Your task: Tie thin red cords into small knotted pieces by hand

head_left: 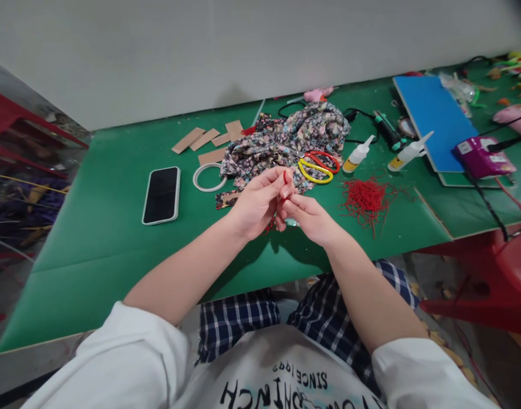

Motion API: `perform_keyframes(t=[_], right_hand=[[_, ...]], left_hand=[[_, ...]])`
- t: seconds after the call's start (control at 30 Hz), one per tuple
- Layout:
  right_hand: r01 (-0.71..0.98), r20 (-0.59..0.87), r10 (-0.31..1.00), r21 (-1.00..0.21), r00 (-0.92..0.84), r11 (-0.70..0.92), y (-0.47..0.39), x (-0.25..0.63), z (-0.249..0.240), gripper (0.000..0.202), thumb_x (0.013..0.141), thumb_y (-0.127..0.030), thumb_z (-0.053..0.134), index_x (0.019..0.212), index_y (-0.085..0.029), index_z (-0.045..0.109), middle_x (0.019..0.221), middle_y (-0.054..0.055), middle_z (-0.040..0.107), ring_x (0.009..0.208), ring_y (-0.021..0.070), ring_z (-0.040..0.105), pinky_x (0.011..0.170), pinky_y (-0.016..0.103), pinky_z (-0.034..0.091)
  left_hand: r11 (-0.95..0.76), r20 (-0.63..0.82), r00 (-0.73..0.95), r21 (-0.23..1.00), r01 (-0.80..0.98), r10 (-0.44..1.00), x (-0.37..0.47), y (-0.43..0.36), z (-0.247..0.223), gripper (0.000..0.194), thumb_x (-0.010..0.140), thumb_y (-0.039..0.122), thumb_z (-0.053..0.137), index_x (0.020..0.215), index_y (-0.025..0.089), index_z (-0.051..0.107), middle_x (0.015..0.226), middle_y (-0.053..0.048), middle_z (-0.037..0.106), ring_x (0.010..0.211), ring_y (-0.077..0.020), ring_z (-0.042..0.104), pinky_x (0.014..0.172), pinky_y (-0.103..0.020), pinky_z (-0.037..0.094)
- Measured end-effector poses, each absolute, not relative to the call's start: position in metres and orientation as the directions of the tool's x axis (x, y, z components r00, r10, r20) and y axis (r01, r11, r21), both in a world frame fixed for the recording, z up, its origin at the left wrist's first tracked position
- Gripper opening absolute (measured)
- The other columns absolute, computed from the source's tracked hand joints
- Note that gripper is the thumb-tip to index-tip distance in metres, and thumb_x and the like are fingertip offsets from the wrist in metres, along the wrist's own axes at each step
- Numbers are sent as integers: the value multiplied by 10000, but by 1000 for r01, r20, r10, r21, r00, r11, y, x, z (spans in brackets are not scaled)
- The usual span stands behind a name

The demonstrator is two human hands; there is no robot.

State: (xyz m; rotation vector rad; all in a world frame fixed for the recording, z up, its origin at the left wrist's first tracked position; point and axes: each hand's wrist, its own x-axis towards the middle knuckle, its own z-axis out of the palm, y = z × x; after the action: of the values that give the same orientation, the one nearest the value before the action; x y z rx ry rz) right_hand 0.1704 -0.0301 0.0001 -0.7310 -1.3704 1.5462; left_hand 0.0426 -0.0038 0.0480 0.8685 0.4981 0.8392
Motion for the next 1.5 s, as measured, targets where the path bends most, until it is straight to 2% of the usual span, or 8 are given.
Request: perform_keyframes(t=[0.3,0.5,0.7,0.83,1.0,1.17,1.37,1.5], right_hand=[[328,-7,908,-934,-419,144,-28,194,12,250,882,-330,485,748,-172,626,721,5,667,715,133,610,727,280,457],[223,239,971,-948,29,227,-27,188,12,167,809,-310,603,874,-201,711,867,22,720,824,150,641,790,303,481],[39,232,969,-973,87,230,-23,185,8,183,731,-368,686,847,-235,735,845,2,733,817,152,658,804,324,508],[-138,181,976,-971,120,197,-21,185,7,231,667,-383,740,866,-265,737,883,-20,743,811,143,674,799,316,531],[-82,125,981,-987,149,138,-23,181,6,232,612,-396,767,786,-244,749,753,-19,740,694,136,657,722,317,547],[-84,122,969,-986,214,143,-24,178,5,171,618,-317,772,765,-232,745,752,-17,737,699,127,647,712,292,523],[-222,37,993,-973,109,60,-24,178,5,126,645,-322,751,682,-208,712,658,-16,701,631,112,619,682,281,513],[-198,18,997,-980,80,33,-25,181,7,148,675,-341,723,710,-199,696,686,-5,706,654,121,634,705,293,517]], left_hand=[[226,38,456,830,-509,889,39,8,47,113,839,200,599,734,179,561,571,53,392,604,-69,480,850,-236,474],[86,119,432,901,-425,894,41,8,42,153,827,291,623,736,178,578,588,40,464,619,-81,492,702,-204,455],[-227,255,415,967,-116,873,40,10,35,175,854,325,574,795,175,641,816,-14,629,787,-113,574,766,-243,455],[-461,367,412,874,153,834,36,12,38,150,865,272,554,831,175,662,899,-38,655,898,-148,588,860,-301,443],[-663,484,467,641,386,740,34,10,42,136,865,207,536,850,175,668,974,-52,640,976,-166,568,901,-333,432],[-705,507,492,557,440,708,33,9,43,165,874,210,507,875,181,669,985,-49,629,985,-174,557,894,-340,427],[-648,473,452,640,414,756,32,10,46,159,855,221,522,853,183,677,962,-48,627,954,-178,561,888,-329,413],[-612,438,441,664,429,784,28,14,48,157,848,251,531,844,185,673,954,-44,627,937,-179,558,885,-330,400]])
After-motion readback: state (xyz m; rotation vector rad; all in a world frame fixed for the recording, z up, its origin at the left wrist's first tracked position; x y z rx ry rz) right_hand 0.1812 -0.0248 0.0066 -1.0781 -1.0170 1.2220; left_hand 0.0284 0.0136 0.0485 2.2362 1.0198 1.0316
